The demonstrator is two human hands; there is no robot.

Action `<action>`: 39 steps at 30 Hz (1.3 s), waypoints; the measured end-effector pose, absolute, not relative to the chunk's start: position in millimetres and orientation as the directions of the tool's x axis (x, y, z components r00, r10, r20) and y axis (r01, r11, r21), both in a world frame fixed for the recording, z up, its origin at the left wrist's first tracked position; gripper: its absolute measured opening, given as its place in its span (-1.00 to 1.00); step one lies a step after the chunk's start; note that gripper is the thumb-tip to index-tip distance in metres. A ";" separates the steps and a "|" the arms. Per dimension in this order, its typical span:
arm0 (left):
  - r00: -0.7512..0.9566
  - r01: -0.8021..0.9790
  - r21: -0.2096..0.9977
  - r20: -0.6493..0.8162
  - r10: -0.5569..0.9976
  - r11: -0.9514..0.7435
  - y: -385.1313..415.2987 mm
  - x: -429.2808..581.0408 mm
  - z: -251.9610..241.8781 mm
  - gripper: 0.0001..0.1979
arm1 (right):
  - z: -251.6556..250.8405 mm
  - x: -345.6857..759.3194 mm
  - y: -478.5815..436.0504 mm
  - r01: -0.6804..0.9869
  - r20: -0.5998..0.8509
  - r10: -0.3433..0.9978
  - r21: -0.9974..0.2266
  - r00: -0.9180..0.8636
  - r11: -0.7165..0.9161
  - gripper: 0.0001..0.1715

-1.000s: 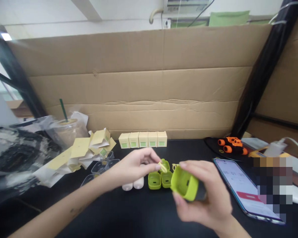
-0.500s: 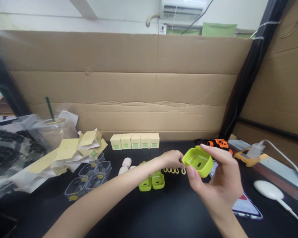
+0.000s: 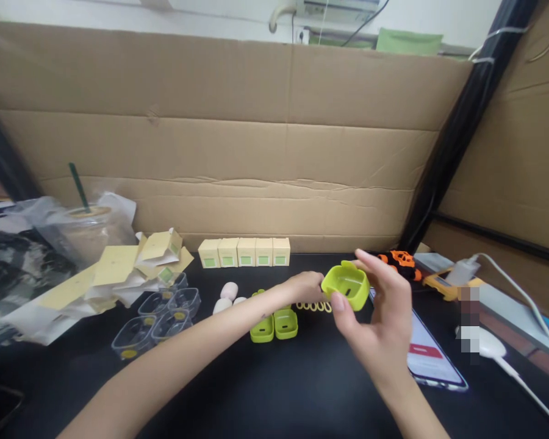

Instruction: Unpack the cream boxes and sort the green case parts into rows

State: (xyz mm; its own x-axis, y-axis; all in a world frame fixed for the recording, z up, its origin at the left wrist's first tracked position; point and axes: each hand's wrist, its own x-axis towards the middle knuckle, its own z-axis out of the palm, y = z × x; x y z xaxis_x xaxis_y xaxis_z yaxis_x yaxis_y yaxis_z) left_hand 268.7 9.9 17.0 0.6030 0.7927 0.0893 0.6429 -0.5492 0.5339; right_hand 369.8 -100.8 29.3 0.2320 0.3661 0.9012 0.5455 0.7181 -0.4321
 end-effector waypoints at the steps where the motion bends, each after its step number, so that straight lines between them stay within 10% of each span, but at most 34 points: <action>1: 0.595 0.643 0.537 0.098 0.798 -0.546 9.7 265.7 19.7 -0.74 | 30.3 370.3 -100.5 0.550 0.886 0.409 -0.459 0.220 0.697 -0.58; 4: 0.549 0.646 0.538 0.166 0.819 -0.542 3.4 246.5 39.4 -0.73 | 31.5 373.8 -94.9 0.608 0.816 0.562 -0.518 0.138 0.602 -0.85; 10: 0.401 0.587 0.535 0.459 0.793 -0.607 -59.9 179.6 78.4 -0.76 | 23.1 359.8 -63.7 0.610 0.577 0.806 -0.595 -0.129 0.523 -0.79; 13: 0.469 0.499 0.345 0.664 0.583 -0.795 -101.7 156.4 56.5 -0.84 | 21.5 338.9 -37.6 0.632 0.470 0.846 -0.582 -0.251 0.511 -0.58; 18: 0.824 0.266 -0.192 0.554 0.120 -0.945 -128.1 146.9 -17.5 -0.87 | 19.0 304.9 7.9 0.761 0.251 0.906 -0.493 -0.340 0.422 -0.72; 24: 0.887 0.276 -0.201 0.430 0.169 -0.940 -120.3 147.0 -41.8 -0.85 | 9.6 285.7 21.4 0.846 0.033 0.932 -0.408 -0.361 0.342 -0.70; 39: 0.885 0.290 -0.103 0.407 0.225 -0.952 -117.3 148.2 -40.3 -0.89 | 26.0 320.1 71.8 0.889 0.404 0.845 -0.143 -0.349 0.436 -0.63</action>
